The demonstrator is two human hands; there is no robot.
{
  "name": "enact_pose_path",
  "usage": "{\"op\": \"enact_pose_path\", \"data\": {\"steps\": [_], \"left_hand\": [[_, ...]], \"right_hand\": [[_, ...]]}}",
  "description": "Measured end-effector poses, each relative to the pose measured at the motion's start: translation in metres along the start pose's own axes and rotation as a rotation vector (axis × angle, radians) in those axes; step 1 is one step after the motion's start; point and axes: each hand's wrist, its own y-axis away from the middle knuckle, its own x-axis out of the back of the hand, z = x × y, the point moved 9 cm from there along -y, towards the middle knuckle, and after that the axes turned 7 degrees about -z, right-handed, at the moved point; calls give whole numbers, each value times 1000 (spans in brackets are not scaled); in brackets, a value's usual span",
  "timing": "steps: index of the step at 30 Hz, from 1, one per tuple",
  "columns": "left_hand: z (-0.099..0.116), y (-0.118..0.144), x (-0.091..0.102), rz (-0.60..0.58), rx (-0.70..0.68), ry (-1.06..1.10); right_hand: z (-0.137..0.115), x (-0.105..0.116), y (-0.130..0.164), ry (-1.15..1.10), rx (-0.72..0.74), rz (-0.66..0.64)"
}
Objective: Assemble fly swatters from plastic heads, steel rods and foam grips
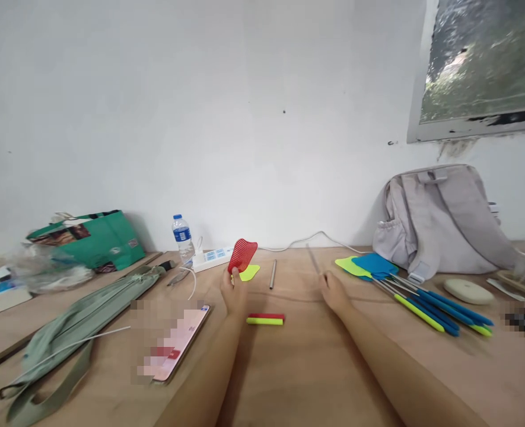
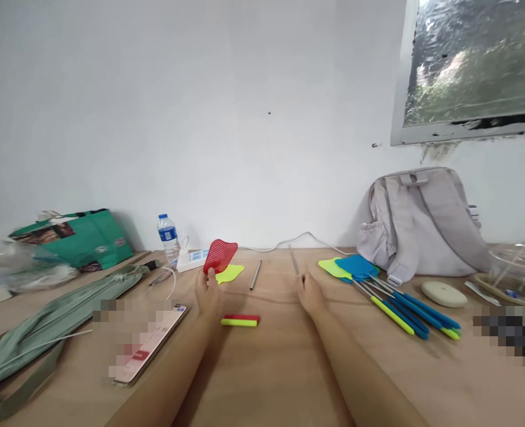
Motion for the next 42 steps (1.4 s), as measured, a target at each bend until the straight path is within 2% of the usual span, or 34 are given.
{"op": "enact_pose_path", "data": {"steps": [1,3,6,7,9,11,13,15,20,23,31,42], "left_hand": [[9,5,0,26,-1,51],[11,16,-6,58,107,450],[21,33,-17,17,129,574],[21,40,-20,-3,135,610],[12,53,-33,-83,232,793],[1,64,-44,-139,343,893],[-4,69,-49,-153,383,921],[-2,69,-48,-148,365,923],[5,69,-50,-171,361,900],[4,71,-53,-199,388,913],[2,77,-61,-245,444,962],[-1,77,-60,-225,474,987]], "right_hand": [[2,6,4,-67,-9,43],[4,16,14,-194,-20,110],[5,23,34,-340,-17,136],[4,24,41,-372,-15,130],[3,20,56,-417,-18,86],[-1,9,68,-451,-26,-34],[-11,-2,79,-465,21,-179],[-25,-6,87,-458,84,-283],[-57,0,98,-318,240,-374],[-62,-3,101,-255,262,-444],[-55,6,96,-260,214,-336],[-53,8,96,-270,209,-311]]}}
